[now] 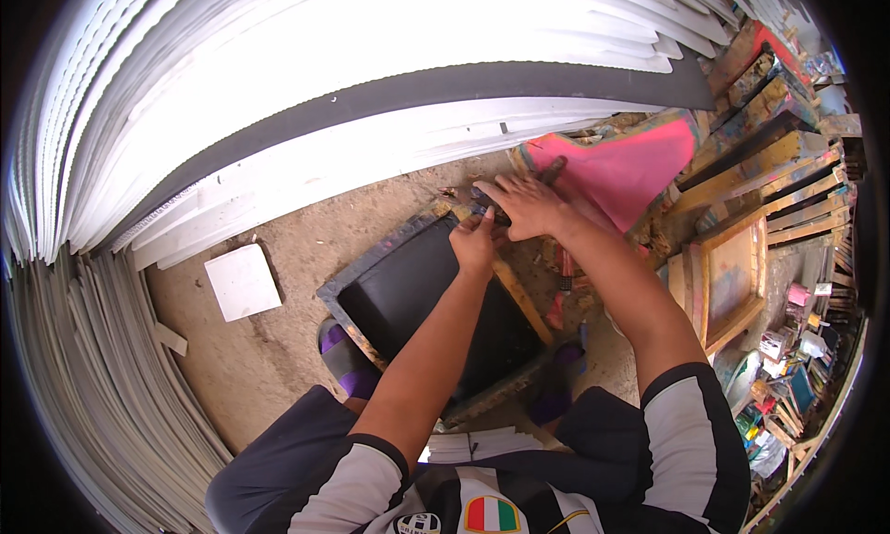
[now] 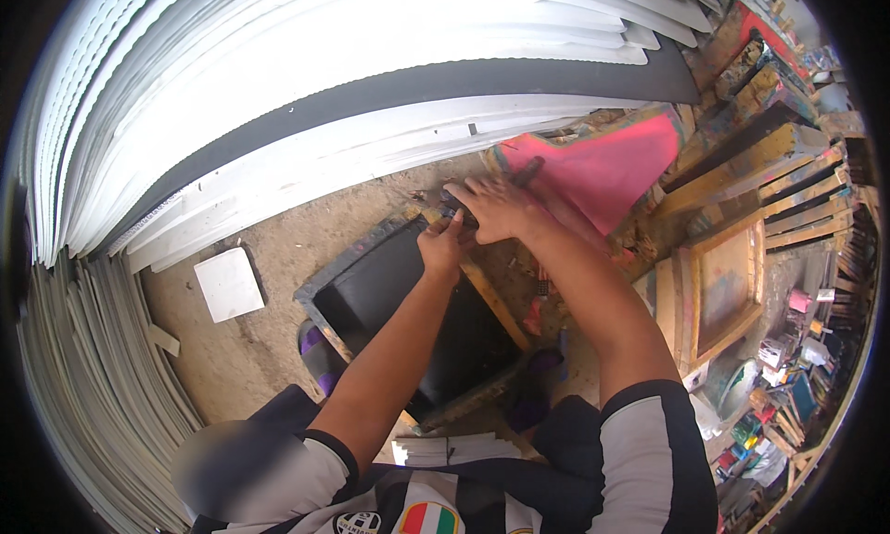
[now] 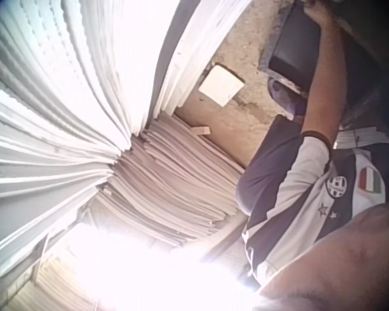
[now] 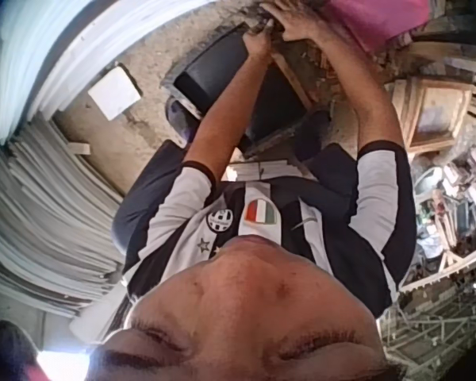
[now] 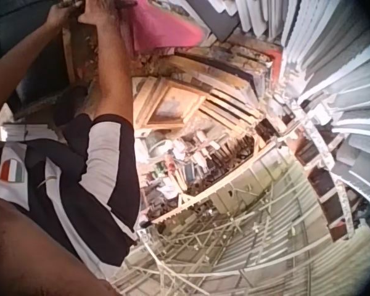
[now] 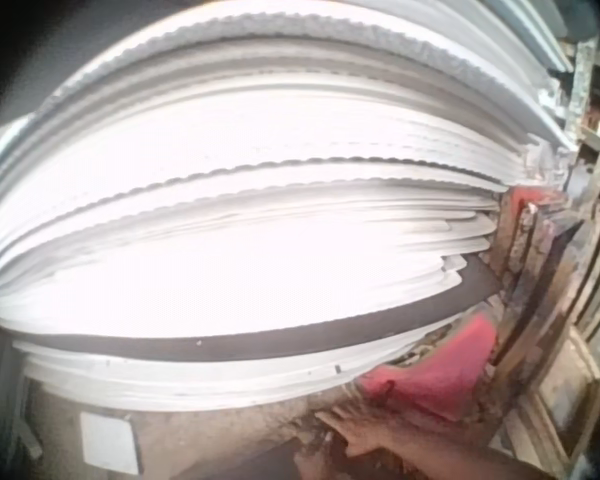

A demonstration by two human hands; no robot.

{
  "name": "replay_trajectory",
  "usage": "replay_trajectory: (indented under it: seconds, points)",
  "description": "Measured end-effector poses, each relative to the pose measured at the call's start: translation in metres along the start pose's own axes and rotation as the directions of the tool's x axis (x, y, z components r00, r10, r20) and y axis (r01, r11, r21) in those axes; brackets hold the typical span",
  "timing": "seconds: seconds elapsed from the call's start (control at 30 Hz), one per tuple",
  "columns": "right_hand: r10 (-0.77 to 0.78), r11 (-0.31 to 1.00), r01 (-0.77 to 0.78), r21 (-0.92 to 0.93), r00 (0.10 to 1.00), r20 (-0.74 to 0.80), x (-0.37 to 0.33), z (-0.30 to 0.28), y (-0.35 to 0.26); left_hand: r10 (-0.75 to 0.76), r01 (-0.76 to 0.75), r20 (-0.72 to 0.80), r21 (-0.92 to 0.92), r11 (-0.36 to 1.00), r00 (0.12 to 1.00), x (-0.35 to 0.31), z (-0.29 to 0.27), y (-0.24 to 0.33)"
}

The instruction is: The person sits on the floor and uses a hammer and a small metal tool to repair a wooden picture frame. They repeatedly tap the frame's corners and edges, occasionally flipping the frame to work on different sides.

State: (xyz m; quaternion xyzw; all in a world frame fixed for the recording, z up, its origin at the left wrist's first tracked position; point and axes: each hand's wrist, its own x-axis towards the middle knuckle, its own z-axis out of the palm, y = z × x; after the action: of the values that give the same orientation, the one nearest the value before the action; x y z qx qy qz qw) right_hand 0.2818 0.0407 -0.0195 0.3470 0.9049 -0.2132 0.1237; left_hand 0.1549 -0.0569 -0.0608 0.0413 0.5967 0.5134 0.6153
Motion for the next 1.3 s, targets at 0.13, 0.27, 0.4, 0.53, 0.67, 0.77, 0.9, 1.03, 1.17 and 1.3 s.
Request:
replay_trajectory:
  seconds: [0.13,0.27,0.4,0.53,0.67,0.77,0.9,1.03,1.17,1.3]
  points:
    - [0.057,0.994,-0.054,-0.098,0.998,0.028,0.002,0.007,0.002,0.026,-0.036,0.026,0.500,0.866,0.999,-0.002,-0.012,0.024]
    - [0.054,0.983,-0.052,-0.179,0.999,0.005,0.013,0.003,0.010,0.620,-0.290,-0.018,0.873,0.392,0.785,-0.004,-0.041,0.059]
    - [0.006,0.986,0.007,-0.166,0.997,0.078,0.035,-0.010,0.023,0.746,-0.152,0.010,0.981,0.122,0.666,0.040,-0.085,0.087]
    - [-0.093,0.973,0.094,-0.210,0.996,0.014,0.046,-0.010,0.031,0.669,-0.011,0.019,1.000,-0.017,0.743,0.057,-0.097,0.076]
    - [-0.052,0.982,0.066,-0.176,0.995,0.083,0.052,-0.010,0.030,0.512,0.076,-0.066,0.997,0.002,0.857,0.052,-0.083,0.087]
    - [-0.044,0.987,0.060,-0.149,0.993,0.109,0.052,-0.017,0.027,0.426,0.127,-0.116,0.992,0.001,0.897,0.054,-0.083,0.090]
    - [-0.012,0.991,0.039,-0.130,0.979,0.203,0.052,-0.035,0.020,0.373,0.159,-0.148,0.987,0.002,0.916,0.054,-0.079,0.093]
    - [-0.064,0.983,0.088,-0.159,0.987,0.150,0.051,-0.035,0.021,0.363,0.163,-0.153,0.987,0.004,0.919,0.053,-0.078,0.095]
    - [-0.065,0.984,0.089,-0.156,0.986,0.151,0.052,-0.037,0.020,0.374,0.172,-0.155,0.985,-0.011,0.914,0.056,-0.079,0.093]
    - [-0.061,0.975,0.097,-0.199,0.981,0.182,0.048,-0.053,0.014,0.377,0.174,-0.156,0.985,-0.013,0.913,0.055,-0.078,0.093]
